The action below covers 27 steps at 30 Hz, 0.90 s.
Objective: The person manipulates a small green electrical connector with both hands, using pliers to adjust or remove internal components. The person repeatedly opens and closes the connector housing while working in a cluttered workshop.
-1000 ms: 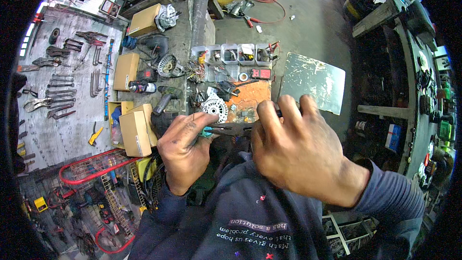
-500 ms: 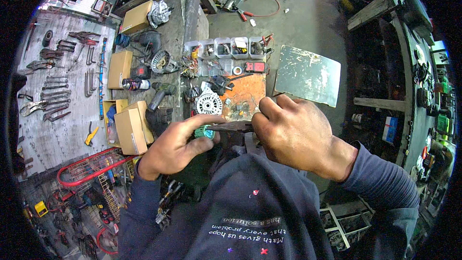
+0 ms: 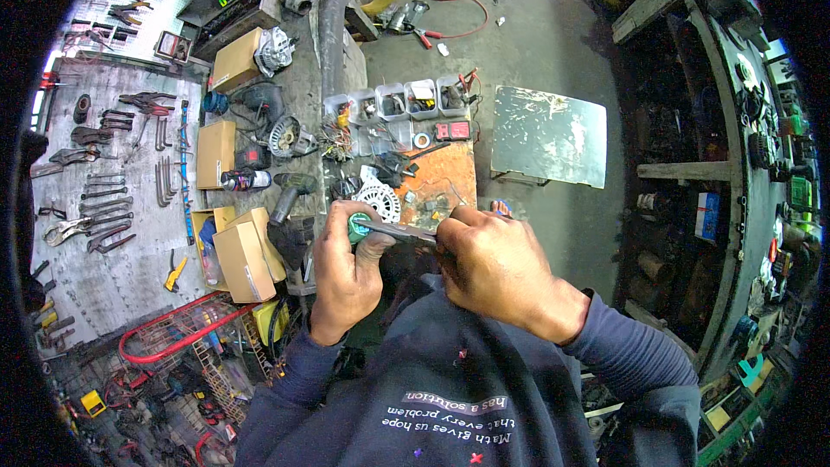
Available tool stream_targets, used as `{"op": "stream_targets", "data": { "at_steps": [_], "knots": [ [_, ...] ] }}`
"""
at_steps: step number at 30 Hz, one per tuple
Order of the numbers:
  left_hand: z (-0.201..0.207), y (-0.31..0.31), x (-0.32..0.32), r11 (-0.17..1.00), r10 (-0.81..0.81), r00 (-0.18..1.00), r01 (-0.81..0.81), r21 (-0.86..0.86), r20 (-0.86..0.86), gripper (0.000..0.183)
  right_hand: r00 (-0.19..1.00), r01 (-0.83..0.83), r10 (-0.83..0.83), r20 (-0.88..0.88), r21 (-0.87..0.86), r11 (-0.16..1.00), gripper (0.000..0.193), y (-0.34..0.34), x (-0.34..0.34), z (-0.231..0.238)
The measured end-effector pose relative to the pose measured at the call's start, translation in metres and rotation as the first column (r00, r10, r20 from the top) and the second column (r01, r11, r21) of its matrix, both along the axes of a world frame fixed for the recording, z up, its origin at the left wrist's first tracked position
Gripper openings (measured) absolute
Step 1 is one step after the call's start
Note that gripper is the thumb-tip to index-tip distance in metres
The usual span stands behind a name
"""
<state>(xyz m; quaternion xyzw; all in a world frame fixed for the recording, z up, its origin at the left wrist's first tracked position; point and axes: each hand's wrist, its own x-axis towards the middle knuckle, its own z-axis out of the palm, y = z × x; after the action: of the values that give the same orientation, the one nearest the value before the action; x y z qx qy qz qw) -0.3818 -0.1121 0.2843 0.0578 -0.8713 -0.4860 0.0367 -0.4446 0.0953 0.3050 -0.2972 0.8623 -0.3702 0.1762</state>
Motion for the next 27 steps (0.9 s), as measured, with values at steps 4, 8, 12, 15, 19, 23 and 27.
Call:
{"op": "stream_targets", "data": {
  "at_steps": [4,8,12,15,19,23,27],
  "knots": [
    [0.002,0.0,-0.001,0.999,0.043,0.998,-0.042,0.011,-0.035,0.049,0.997,-0.009,0.002,0.075,0.082,0.997,0.015,-0.004,0.0,0.005],
    [-0.001,-0.003,0.002,0.998,0.068,0.995,-0.068,0.009,-0.076,0.048,0.998,0.029,-0.029,0.053,-0.004,1.0,0.015,-0.01,0.003,0.003],
    [-0.004,-0.003,0.004,0.997,0.081,0.99,-0.081,0.004,-0.119,0.048,0.997,0.065,-0.063,0.044,-0.051,0.997,0.016,-0.013,0.006,0.001],
    [-0.003,0.004,0.009,0.982,0.19,0.975,-0.188,0.022,-0.12,0.046,0.99,0.118,-0.11,0.085,-0.086,0.989,0.016,-0.017,0.011,-0.002],
    [-0.007,0.016,0.01,0.934,0.317,0.94,-0.286,0.216,-0.127,0.043,0.978,0.186,-0.169,0.124,-0.15,0.971,0.019,-0.03,0.022,-0.007],
    [-0.008,0.001,0.009,0.982,0.173,0.941,-0.141,0.126,-0.29,0.043,0.992,0.117,-0.115,0.048,-0.035,0.993,0.022,-0.017,0.018,0.018],
    [-0.001,-0.01,0.012,0.988,0.101,0.94,-0.058,0.141,-0.325,0.047,0.973,0.016,0.013,-0.232,0.123,0.992,0.02,-0.001,0.017,0.04]
  ]
}}
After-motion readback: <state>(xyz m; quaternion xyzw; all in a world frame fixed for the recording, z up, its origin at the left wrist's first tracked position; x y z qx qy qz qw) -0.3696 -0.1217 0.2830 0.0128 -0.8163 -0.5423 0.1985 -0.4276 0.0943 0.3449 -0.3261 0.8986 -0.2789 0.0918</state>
